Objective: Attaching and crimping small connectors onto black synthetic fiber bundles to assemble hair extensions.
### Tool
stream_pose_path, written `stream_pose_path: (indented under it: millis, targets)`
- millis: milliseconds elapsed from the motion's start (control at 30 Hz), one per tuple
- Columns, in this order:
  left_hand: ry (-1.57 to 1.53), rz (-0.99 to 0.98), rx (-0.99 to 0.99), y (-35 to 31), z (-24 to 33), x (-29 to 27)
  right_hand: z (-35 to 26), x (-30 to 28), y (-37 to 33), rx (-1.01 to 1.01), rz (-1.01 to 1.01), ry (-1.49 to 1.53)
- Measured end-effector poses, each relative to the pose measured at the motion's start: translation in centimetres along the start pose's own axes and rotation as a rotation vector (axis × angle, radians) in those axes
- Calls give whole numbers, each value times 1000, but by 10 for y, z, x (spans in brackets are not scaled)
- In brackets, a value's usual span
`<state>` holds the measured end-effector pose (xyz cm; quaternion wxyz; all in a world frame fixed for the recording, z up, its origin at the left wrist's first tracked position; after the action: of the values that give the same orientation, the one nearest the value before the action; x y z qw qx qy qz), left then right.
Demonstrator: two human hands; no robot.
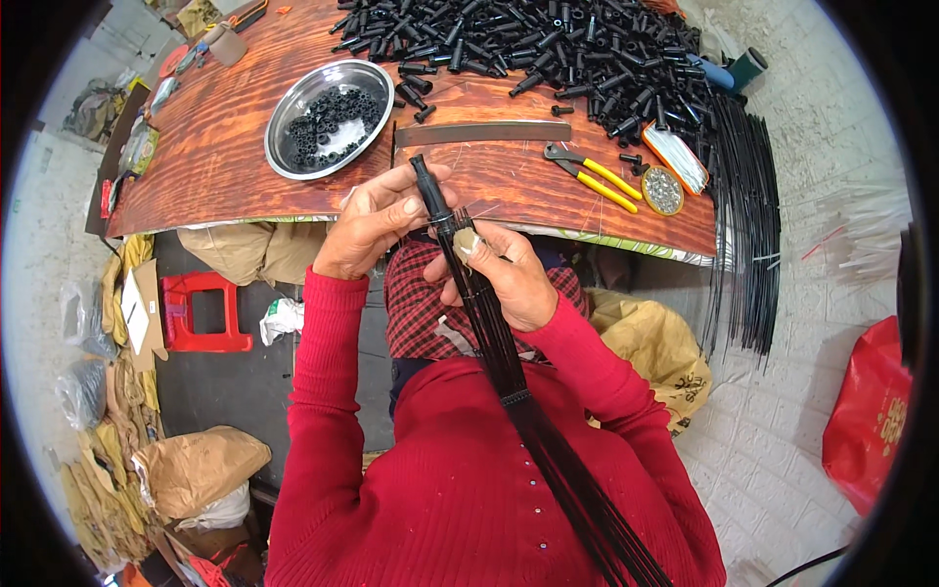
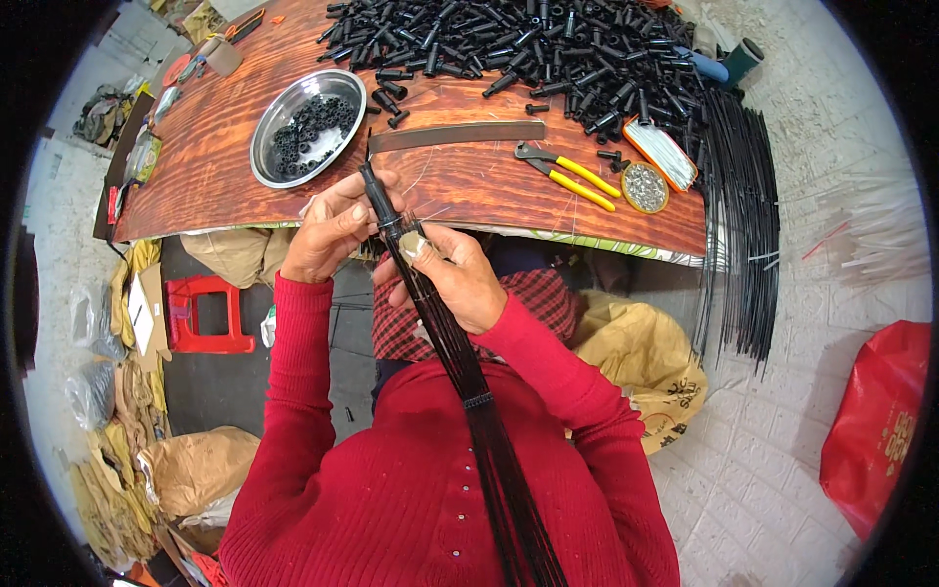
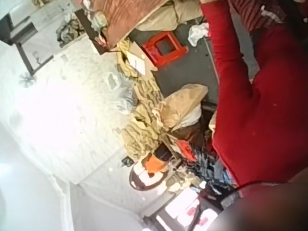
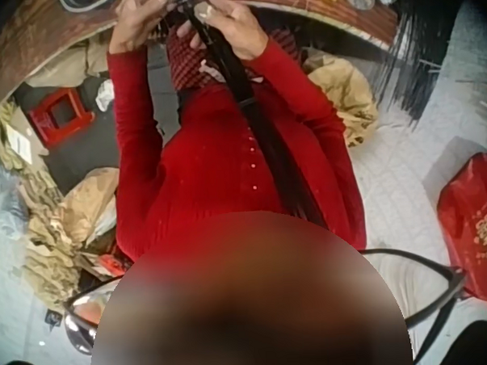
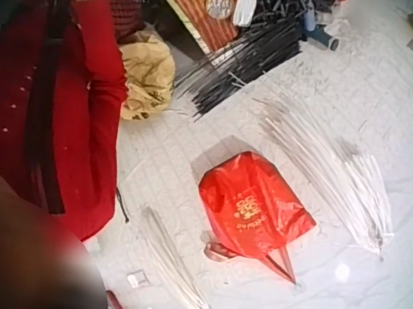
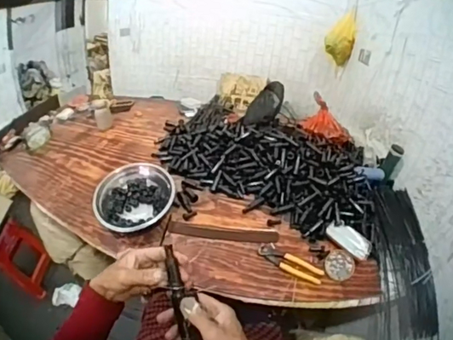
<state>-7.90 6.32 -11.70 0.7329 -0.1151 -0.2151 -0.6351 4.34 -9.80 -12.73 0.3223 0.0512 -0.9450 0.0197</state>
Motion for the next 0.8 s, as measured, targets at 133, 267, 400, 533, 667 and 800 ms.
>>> stream_pose_path:
  millis: [133, 267, 400, 533, 667, 800]
  targets:
    - [112, 66, -60, 2, 1, -1, 1, 0, 1, 17, 13, -2]
    - [165, 73, -53, 3, 1, 1, 1, 1, 2, 20, 26, -18]
    - [207, 79, -44, 4, 1, 4, 1, 3, 2, 32, 44, -38]
    - [209, 58, -37, 5, 1, 5, 3, 2, 3, 38, 47, -55]
    - [176, 103, -37, 6, 1, 11, 4, 2, 3, 34, 58, -68]
    - [154, 151, -25, 5, -3, 12, 3, 2, 5, 31, 58, -87]
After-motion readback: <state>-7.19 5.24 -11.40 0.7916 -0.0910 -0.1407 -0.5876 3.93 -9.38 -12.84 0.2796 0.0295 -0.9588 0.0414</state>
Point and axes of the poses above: each hand's wrist, its own y-axis towards the middle knuckle, its own x-axis out of the palm, z = x × y, the point moved 1 cm from there along y, towards the middle knuckle, and after that the axes turned 15 degrees about -z, right-handed, at the moved point
